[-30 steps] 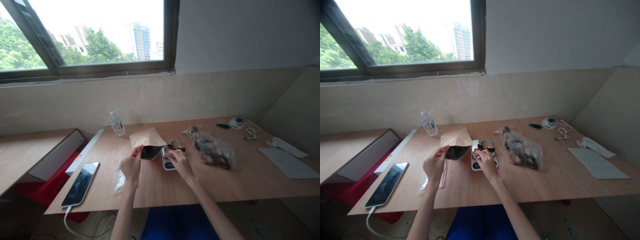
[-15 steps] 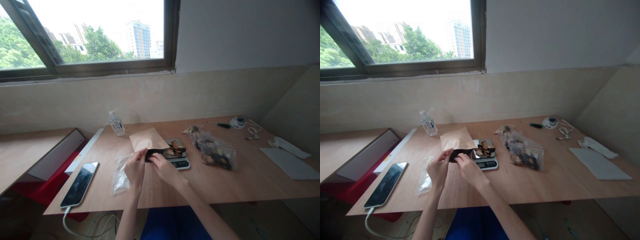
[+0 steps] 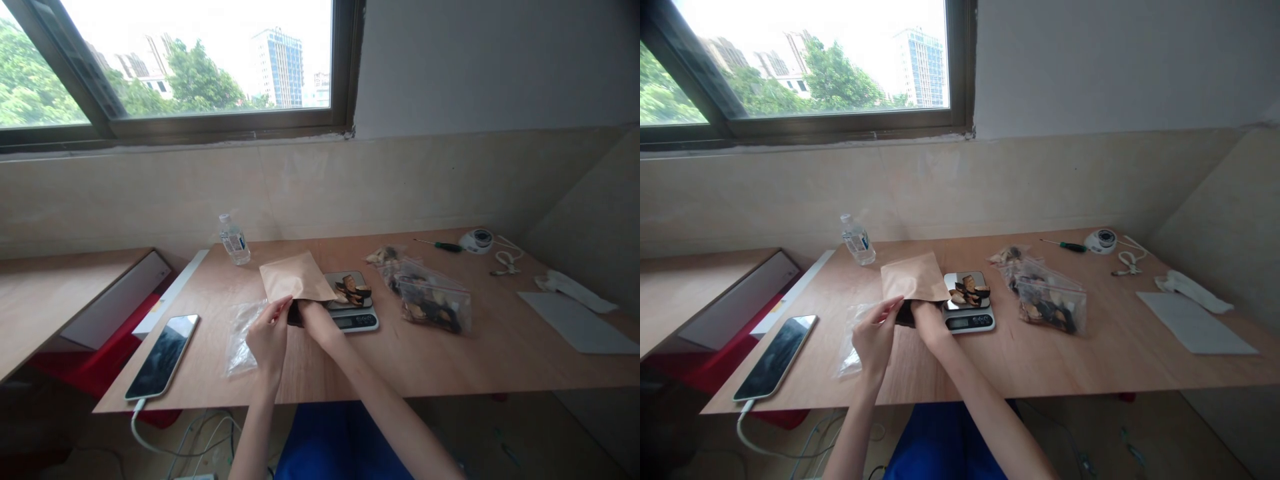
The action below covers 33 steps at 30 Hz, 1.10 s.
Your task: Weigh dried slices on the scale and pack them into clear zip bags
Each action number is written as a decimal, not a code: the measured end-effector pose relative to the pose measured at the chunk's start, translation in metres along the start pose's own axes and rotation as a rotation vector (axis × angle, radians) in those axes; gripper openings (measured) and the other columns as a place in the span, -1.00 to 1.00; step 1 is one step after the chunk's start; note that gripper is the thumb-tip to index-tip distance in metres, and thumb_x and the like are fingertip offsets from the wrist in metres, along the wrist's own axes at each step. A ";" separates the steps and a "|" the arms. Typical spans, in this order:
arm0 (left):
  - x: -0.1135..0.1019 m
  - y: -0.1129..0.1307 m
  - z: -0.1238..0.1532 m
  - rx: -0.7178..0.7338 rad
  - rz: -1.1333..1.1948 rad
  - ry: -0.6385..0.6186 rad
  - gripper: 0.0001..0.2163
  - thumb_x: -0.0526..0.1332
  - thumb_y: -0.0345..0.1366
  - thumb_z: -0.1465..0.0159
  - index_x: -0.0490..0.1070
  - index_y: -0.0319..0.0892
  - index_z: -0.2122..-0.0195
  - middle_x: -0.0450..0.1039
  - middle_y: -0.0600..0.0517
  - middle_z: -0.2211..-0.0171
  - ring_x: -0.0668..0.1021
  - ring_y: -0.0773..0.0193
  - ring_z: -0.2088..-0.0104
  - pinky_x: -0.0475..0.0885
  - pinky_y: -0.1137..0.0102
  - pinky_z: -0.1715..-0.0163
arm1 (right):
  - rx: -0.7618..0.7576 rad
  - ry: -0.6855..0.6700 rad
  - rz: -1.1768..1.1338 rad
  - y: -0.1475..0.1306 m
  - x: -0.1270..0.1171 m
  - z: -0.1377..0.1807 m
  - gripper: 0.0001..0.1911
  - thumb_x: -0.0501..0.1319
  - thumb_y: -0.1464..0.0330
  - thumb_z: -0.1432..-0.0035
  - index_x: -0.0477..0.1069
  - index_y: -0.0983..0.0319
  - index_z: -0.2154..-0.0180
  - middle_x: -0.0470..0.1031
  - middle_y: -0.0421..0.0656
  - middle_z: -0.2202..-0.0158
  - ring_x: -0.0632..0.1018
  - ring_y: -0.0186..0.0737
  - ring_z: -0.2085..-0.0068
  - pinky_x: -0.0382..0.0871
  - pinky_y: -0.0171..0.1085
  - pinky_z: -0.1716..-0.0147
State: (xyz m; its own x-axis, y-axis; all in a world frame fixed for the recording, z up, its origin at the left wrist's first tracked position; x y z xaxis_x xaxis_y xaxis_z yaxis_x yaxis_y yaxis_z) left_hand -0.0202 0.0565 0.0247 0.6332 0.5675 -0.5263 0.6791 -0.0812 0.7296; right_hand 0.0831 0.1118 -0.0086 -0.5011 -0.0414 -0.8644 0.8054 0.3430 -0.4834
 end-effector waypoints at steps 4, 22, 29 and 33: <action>-0.003 0.000 -0.002 -0.014 -0.018 0.012 -0.88 0.23 -0.19 -0.18 0.55 0.08 0.29 0.57 0.19 0.40 0.56 0.38 0.43 0.30 0.52 0.45 | 0.036 -0.056 0.005 -0.004 0.000 0.010 -0.62 -0.06 0.61 -0.21 0.41 0.35 0.05 0.53 0.11 0.12 0.57 -0.08 0.13 0.40 -0.26 0.17; -0.006 -0.003 -0.008 0.019 -0.040 -0.010 -0.85 0.20 -0.16 -0.19 0.54 0.07 0.27 0.57 0.16 0.38 0.56 0.35 0.40 0.30 0.50 0.42 | 0.000 0.236 -0.883 0.019 -0.051 0.078 -0.82 0.18 0.31 -0.15 0.46 0.20 0.20 0.55 -0.14 0.20 0.55 -0.24 0.18 0.42 -0.23 0.13; -0.010 -0.004 -0.011 -0.015 -0.041 0.023 -0.85 0.22 -0.14 -0.17 0.55 0.08 0.28 0.57 0.15 0.41 0.57 0.32 0.37 0.30 0.49 0.43 | 0.189 0.265 -1.195 0.060 -0.053 0.084 -0.65 0.33 0.13 0.07 0.40 0.24 0.32 0.54 -0.18 0.40 0.55 -0.27 0.37 0.48 -0.24 0.30; -0.019 -0.009 -0.016 -0.048 -0.042 0.053 -0.86 0.23 -0.13 -0.16 0.55 0.09 0.29 0.56 0.15 0.42 0.57 0.33 0.39 0.30 0.48 0.42 | 0.173 0.352 -1.012 0.077 -0.063 0.072 -0.67 0.32 0.14 0.06 0.40 0.25 0.34 0.53 -0.16 0.39 0.54 -0.26 0.35 0.43 -0.25 0.29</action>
State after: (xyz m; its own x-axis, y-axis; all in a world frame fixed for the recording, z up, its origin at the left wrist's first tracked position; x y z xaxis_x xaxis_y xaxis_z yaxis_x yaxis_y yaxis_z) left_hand -0.0439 0.0598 0.0354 0.5833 0.6124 -0.5337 0.6851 -0.0178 0.7283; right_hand 0.2000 0.0733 -0.0015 -0.9985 0.0505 0.0208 -0.0123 0.1628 -0.9866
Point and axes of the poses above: each hand's wrist, its own z-axis away from the middle knuckle, its own x-axis out of the palm, y = z × x, the point moved 5 cm from there along -z, towards the middle knuckle
